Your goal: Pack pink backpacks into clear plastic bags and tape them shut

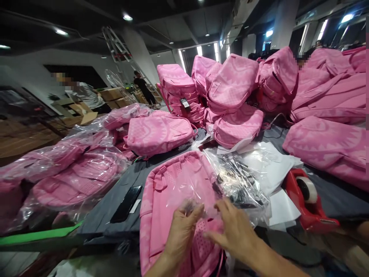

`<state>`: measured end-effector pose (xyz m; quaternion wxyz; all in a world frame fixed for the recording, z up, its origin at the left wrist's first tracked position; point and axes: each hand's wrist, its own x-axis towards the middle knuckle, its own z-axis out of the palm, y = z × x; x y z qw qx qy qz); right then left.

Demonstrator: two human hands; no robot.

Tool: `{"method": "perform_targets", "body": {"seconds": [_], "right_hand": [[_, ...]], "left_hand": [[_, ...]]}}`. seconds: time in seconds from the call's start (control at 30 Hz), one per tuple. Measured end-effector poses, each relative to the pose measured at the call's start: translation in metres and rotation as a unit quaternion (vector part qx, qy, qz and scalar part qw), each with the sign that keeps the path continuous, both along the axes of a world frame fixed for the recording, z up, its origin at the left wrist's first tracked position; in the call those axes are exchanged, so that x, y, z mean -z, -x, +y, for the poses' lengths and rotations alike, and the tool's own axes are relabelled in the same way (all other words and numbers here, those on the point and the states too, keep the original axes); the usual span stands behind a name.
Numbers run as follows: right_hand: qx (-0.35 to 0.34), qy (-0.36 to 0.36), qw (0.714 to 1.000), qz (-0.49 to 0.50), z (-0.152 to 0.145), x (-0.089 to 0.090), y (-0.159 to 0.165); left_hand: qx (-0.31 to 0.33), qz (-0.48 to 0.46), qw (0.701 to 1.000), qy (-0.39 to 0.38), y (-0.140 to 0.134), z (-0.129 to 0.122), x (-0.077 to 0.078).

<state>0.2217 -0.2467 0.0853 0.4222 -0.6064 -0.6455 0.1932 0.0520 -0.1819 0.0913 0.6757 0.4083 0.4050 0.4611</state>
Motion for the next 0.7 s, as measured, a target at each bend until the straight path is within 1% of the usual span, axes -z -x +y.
{"method": "perform_targets", "body": {"seconds": [0.03, 0.1, 0.17, 0.23, 0.27, 0.33, 0.37, 0.4, 0.43, 0.47, 0.5, 0.53, 0.57, 0.6, 0.63, 0.67, 0.7], "right_hand": [[0.002, -0.006, 0.999, 0.042, 0.006, 0.005, 0.013], [-0.003, 0.004, 0.988, 0.154, 0.017, 0.010, 0.024], [-0.024, 0.044, 0.961, 0.273, 0.025, 0.007, 0.018], [-0.017, 0.094, 0.922, 0.376, 0.028, 0.000, 0.004], [0.002, 0.110, 0.900, 0.422, 0.029, -0.003, -0.004], [0.070, 0.118, 0.855, 0.500, 0.034, -0.003, -0.020], [0.112, 0.111, 0.837, 0.523, 0.038, -0.001, -0.026], [0.150, 0.101, 0.828, 0.531, 0.043, 0.003, -0.030], [0.176, 0.090, 0.830, 0.522, 0.048, 0.007, -0.033], [0.184, 0.081, 0.845, 0.495, 0.053, 0.011, -0.033], [0.174, 0.073, 0.870, 0.456, 0.058, 0.013, -0.030], [0.150, 0.061, 0.898, 0.409, 0.060, 0.013, -0.025], [0.118, 0.048, 0.924, 0.360, 0.060, 0.012, -0.019], [0.086, 0.033, 0.946, 0.310, 0.059, 0.011, -0.011], [0.062, 0.014, 0.964, 0.260, 0.055, 0.010, -0.004], [0.049, -0.008, 0.977, 0.207, 0.051, 0.010, 0.001], [0.043, -0.035, 0.987, 0.151, 0.045, 0.012, 0.004]], "left_hand": [[-0.015, 0.014, 1.000, -0.024, 0.002, -0.004, 0.000], [-0.072, 0.060, 0.992, -0.086, 0.009, -0.005, 0.002], [-0.125, 0.107, 0.978, -0.131, 0.020, 0.004, 0.008], [-0.155, 0.128, 0.970, -0.135, 0.033, 0.017, 0.021], [-0.165, 0.129, 0.971, -0.118, 0.041, 0.024, 0.030], [-0.180, 0.131, 0.972, -0.071, 0.054, 0.035, 0.048], [-0.192, 0.146, 0.968, -0.063, 0.060, 0.038, 0.057], [-0.215, 0.177, 0.957, -0.080, 0.063, 0.039, 0.063], [-0.249, 0.223, 0.934, -0.124, 0.065, 0.037, 0.067], [-0.291, 0.280, 0.894, -0.194, 0.063, 0.034, 0.069], [-0.329, 0.338, 0.836, -0.280, 0.060, 0.029, 0.068], [-0.350, 0.388, 0.769, -0.368, 0.054, 0.024, 0.065], [-0.347, 0.427, 0.706, -0.445, 0.048, 0.021, 0.060], [-0.329, 0.454, 0.658, -0.503, 0.041, 0.019, 0.054], [-0.308, 0.471, 0.626, -0.540, 0.036, 0.021, 0.047], [-0.291, 0.482, 0.607, -0.560, 0.033, 0.024, 0.041], [-0.283, 0.491, 0.598, -0.567, 0.033, 0.030, 0.036]]}}
